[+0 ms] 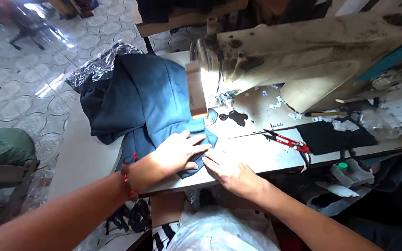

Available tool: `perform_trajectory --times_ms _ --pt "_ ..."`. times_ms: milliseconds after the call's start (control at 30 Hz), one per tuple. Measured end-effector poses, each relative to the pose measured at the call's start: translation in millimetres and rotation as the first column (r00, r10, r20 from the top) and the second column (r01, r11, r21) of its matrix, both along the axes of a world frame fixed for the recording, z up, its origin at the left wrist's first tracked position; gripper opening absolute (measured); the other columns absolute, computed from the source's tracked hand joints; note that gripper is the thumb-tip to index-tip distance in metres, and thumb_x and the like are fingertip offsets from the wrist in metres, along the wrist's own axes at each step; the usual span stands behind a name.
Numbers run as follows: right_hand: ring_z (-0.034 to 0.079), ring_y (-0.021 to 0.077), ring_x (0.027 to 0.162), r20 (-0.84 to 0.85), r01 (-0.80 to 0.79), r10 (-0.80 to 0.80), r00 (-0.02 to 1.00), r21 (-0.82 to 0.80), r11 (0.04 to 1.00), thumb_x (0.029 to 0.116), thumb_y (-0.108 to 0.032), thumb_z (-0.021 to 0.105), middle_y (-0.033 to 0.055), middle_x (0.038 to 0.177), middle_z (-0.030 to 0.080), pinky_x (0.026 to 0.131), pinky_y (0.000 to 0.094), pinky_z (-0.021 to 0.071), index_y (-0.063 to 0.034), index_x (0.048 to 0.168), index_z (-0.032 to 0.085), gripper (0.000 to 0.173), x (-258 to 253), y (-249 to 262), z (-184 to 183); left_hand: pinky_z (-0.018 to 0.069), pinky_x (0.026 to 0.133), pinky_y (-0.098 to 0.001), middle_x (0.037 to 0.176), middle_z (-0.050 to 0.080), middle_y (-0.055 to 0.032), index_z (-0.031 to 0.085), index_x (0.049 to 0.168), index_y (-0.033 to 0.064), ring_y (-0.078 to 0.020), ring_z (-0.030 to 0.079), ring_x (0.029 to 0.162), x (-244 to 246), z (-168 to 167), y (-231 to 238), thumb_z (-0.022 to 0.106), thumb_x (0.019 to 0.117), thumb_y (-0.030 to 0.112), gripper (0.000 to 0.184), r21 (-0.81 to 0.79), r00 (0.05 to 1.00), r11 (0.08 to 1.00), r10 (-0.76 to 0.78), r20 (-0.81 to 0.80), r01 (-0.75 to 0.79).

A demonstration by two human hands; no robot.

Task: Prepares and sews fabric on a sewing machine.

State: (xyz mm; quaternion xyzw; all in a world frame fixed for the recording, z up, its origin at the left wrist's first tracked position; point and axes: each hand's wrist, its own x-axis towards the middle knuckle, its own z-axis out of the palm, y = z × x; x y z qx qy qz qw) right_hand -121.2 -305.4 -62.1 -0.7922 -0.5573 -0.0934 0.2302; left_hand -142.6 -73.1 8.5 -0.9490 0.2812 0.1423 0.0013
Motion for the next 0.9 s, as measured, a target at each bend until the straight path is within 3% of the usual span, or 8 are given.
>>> perform_trajectory --times_ms 100,233,367,433,533,633,733,900 --pt "0.063 0.0236 0.125 -0.104 -0.146 0.140 0.985 -0.050 0.988 0.1020 -0.011 0.052 0.0097 0.130 0.068 0.105 0.0418 0.0512 -0.0074 0.121 0.073 0.029 60.3 8.1 6.5 0.0490 0.086 -0.0559 0.161 0.040 -0.0102 0.037 0.159 0.0361 -0.0423 0.051 0.127 3.2 0.5 -17.9 0.053 0.0996 0.061 0.067 0.087 0.904 0.902 0.427 -0.033 -0.423" --pt "0.065 0.0278 0.115 -0.054 -0.034 0.038 0.998 0.083 0.996 0.0955 -0.009 0.056 0.0103 0.119 0.070 0.102 0.0448 0.0508 -0.0084 0.114 0.077 0.028 98.2 15.6 0.5 0.0522 0.080 -0.0584 0.142 0.052 -0.0234 0.051 0.152 0.0249 -0.0473 0.057 0.114 26.3 -16.0 -37.3 0.057 0.0954 0.066 0.070 -0.019 0.764 0.772 0.632 0.130 -0.635" --pt "0.067 0.0252 0.109 -0.174 0.217 -0.186 0.967 0.181 0.959 0.0964 -0.012 0.060 0.0073 0.110 0.073 0.099 0.0438 0.0506 -0.0124 0.108 0.079 0.023 95.9 12.8 -2.9 0.0514 0.077 -0.0567 0.137 0.054 -0.0253 0.060 0.140 0.0180 -0.0471 0.059 0.110 45.0 -32.9 -31.5 0.064 0.0902 0.066 0.070 -0.174 0.729 0.761 0.648 0.221 -0.625" --pt "0.067 0.0256 0.109 -0.237 0.285 -0.238 0.942 0.187 0.940 0.0944 -0.011 0.063 0.0083 0.111 0.073 0.100 0.0441 0.0512 -0.0114 0.106 0.079 0.020 93.7 13.2 0.2 0.0509 0.083 -0.0588 0.135 0.057 -0.0255 0.062 0.139 0.0174 -0.0461 0.058 0.116 51.3 -40.5 -21.2 0.062 0.0853 0.073 0.077 -0.233 0.734 0.763 0.645 0.212 -0.603" --pt "0.067 0.0222 0.106 -0.274 0.341 -0.283 0.919 0.194 0.920 0.0945 -0.015 0.066 0.0057 0.108 0.073 0.098 0.0400 0.0520 -0.0101 0.102 0.078 0.015 94.7 16.0 0.4 0.0484 0.091 -0.0592 0.130 0.062 -0.0230 0.067 0.135 0.0166 -0.0424 0.058 0.119 57.1 -48.0 -12.2 0.066 0.0782 0.077 0.083 -0.332 0.725 0.738 0.662 0.190 -0.587" --pt "0.068 0.0220 0.102 -0.293 0.368 -0.300 0.908 0.215 0.904 0.0940 -0.015 0.066 0.0074 0.104 0.074 0.094 0.0386 0.0521 -0.0069 0.103 0.077 0.016 93.7 17.4 -1.6 0.0454 0.095 -0.0592 0.135 0.064 -0.0169 0.067 0.134 0.0150 -0.0396 0.059 0.124 60.5 -30.1 -16.0 0.061 0.0806 0.077 0.082 -0.342 0.788 0.793 0.585 0.191 -0.505" --pt "0.068 0.0206 0.103 -0.271 0.362 -0.298 0.915 0.230 0.903 0.0940 -0.014 0.065 0.0066 0.105 0.074 0.096 0.0380 0.0519 -0.0072 0.103 0.077 0.016 94.8 17.4 -7.7 0.0466 0.092 -0.0583 0.125 0.070 -0.0135 0.071 0.127 0.0167 -0.0368 0.063 0.117 62.9 -37.6 -10.9 0.066 0.0770 0.076 0.078 -0.385 0.782 0.773 0.598 0.177 -0.504" --pt "0.068 0.0212 0.104 -0.236 0.354 -0.301 0.924 0.233 0.906 0.0935 -0.013 0.065 0.0059 0.105 0.074 0.097 0.0389 0.0515 -0.0087 0.100 0.078 0.016 93.0 17.7 -5.7 0.0421 0.104 -0.0584 0.138 0.062 -0.0171 0.068 0.132 0.0164 -0.0388 0.054 0.131 65.2 -42.9 -8.6 0.066 0.0732 0.082 0.088 -0.304 0.761 0.760 0.632 0.144 -0.574"
